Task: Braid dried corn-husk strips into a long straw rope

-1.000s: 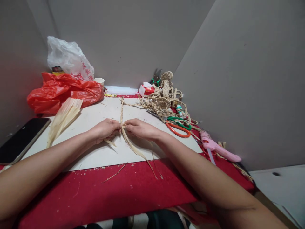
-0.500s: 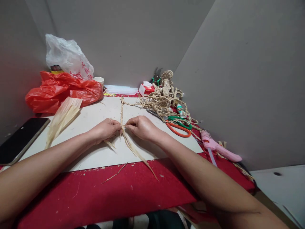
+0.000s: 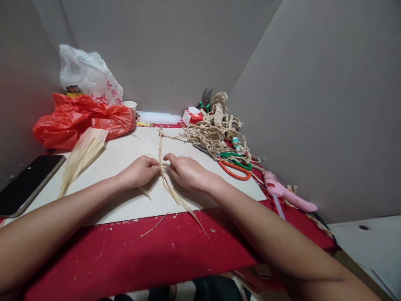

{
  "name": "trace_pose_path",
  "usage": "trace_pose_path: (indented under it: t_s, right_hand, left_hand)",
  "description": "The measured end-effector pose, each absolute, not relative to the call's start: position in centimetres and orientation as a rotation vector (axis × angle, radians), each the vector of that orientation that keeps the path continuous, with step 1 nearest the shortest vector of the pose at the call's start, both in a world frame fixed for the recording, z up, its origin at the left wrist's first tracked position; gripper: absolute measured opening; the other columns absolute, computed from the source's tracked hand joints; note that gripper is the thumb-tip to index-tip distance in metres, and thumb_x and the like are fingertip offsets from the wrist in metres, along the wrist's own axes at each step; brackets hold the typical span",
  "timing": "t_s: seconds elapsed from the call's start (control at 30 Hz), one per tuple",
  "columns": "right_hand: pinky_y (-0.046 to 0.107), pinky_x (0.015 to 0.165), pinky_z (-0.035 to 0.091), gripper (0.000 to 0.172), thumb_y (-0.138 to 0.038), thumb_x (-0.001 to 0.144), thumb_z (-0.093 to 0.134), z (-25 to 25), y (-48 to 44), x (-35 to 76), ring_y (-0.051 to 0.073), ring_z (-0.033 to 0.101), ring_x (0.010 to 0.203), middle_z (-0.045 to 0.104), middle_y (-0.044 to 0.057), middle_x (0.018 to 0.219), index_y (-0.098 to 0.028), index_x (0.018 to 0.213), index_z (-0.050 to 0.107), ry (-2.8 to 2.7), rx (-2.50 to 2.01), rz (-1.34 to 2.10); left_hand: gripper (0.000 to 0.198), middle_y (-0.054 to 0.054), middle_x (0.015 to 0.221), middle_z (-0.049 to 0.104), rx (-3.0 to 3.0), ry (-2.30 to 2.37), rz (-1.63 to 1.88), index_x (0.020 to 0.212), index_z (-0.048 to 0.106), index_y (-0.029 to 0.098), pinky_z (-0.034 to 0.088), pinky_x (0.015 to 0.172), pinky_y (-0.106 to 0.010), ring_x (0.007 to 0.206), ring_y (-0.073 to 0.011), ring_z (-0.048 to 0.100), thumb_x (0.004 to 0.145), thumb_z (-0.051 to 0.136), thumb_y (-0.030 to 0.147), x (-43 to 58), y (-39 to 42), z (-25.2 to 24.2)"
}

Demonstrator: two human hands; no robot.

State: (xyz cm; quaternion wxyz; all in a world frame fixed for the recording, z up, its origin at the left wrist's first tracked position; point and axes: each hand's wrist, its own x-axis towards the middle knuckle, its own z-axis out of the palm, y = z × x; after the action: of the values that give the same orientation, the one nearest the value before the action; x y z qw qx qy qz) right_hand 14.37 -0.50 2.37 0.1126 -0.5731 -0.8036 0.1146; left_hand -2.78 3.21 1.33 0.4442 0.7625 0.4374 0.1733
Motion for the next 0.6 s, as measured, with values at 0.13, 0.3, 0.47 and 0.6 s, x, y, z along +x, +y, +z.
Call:
trace_pose_path:
  t_s: [0.13,0.3,0.47,0.6]
  right_hand:
    - [0.027,0.058,0.029,0.015,-0.021,0.083,0.045,2.7,-0.3,14.3,0.016,0.051,0.063,0.064,0.010,0.076,-0.015,0.085,0.059,-2.297,-1.721,0.390]
    - [0.022,0.051,0.034,0.015,-0.020,0.078,0.052,3.1,-0.2,14.0,0.009,0.047,0.050,0.059,0.003,0.059,-0.014,0.064,0.055,-1.786,-1.572,1.169]
    - [0.020,0.042,0.028,0.018,-0.026,0.069,0.062,2.1,-0.8,12.9,0.006,0.036,0.042,0.047,-0.003,0.046,-0.013,0.059,0.056,-1.304,-1.475,1.349]
    - [0.021,0.051,0.034,0.016,-0.027,0.069,0.062,1.5,-1.6,12.0,0.008,0.044,0.051,0.057,0.002,0.057,-0.013,0.063,0.062,-1.437,-1.546,0.955]
  left_hand:
    - [0.022,0.002,0.052,0.047,1.954,1.073,0.444,0.065,0.063,0.014,0.026,0.049,-0.023,0.049,-0.0090,0.036,0.074,0.046,0.025,-2.8,3.2,1.1]
    - [0.022,0.004,0.049,0.038,1.992,1.033,0.489,0.056,0.054,0.015,0.024,0.048,-0.022,0.048,-0.0079,0.031,0.074,0.046,0.024,-2.8,3.2,0.9]
    - [0.022,0.004,0.048,0.036,1.907,0.992,0.555,0.054,0.050,0.016,0.022,0.047,-0.023,0.046,-0.0071,0.029,0.075,0.048,0.023,-2.7,3.2,0.4]
    - [0.022,0.005,0.045,0.031,1.625,0.952,0.529,0.055,0.044,0.018,0.016,0.043,-0.024,0.040,-0.0061,0.023,0.076,0.047,0.022,-2.7,2.8,1.0]
